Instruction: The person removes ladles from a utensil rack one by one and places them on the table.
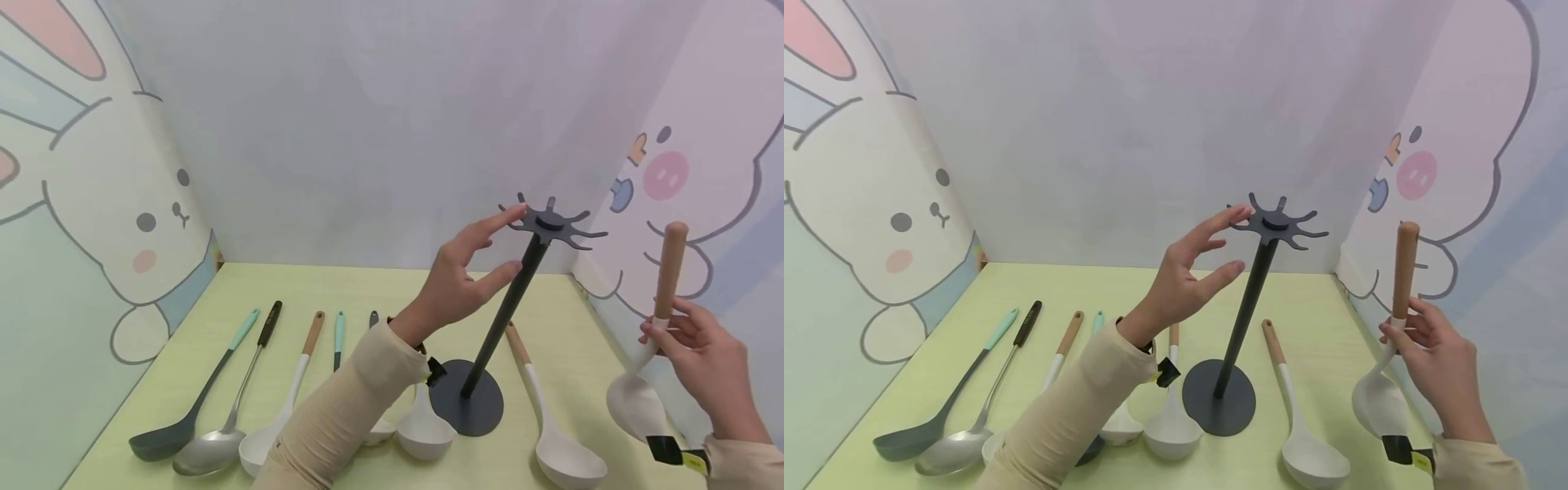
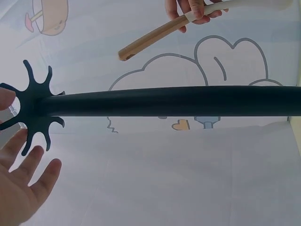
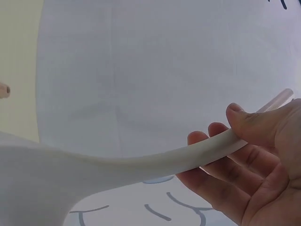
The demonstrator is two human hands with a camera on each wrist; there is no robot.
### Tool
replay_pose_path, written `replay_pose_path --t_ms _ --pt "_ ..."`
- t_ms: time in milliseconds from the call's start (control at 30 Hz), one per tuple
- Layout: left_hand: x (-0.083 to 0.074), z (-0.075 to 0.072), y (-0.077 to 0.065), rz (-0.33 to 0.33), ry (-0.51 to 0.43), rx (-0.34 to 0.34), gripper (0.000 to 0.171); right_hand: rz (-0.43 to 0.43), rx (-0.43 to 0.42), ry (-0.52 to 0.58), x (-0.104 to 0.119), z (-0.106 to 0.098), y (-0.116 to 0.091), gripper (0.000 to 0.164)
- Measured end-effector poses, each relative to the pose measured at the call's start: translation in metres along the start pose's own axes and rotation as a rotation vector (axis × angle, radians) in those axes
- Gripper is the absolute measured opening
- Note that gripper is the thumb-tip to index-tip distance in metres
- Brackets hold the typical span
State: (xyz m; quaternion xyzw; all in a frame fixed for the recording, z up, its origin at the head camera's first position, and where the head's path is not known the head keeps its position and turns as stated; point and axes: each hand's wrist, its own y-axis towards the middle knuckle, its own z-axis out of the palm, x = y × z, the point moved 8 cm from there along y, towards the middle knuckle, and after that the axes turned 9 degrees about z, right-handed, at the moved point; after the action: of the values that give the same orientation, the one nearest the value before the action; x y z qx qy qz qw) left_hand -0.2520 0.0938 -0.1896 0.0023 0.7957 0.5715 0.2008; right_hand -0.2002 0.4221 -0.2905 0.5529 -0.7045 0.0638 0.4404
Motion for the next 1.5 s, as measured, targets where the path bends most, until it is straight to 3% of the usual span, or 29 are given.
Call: replay_pose_path --t_ms 367,700,967,1200,1500 --pt "0.0 -0.005 -0.006 -0.009 0.017 -0.009 0.056 0.081 0.089 -0.175 -0.035 0.015 0.008 0.057" --pt "0.0 -0.002 -0.008 -0.013 0.036 0.032 0.057 0.113 0.225 -0.115 -0.066 0.028 0.011 0.057" --pt "-0.003 -0.002 -0.008 -0.008 0.048 0.061 0.058 0.121 0.294 -0.155 -0.079 0.043 0.007 0.05" --pt "-0.006 -0.005 -0.006 0.038 0.062 0.079 0.057 0.165 0.368 -0.124 -0.092 0.058 0.001 0.049" --pt "-0.006 -0.006 -0.004 0.025 0.061 0.106 0.056 0.24 0.465 -0.135 -0.11 0.074 0.003 0.057"
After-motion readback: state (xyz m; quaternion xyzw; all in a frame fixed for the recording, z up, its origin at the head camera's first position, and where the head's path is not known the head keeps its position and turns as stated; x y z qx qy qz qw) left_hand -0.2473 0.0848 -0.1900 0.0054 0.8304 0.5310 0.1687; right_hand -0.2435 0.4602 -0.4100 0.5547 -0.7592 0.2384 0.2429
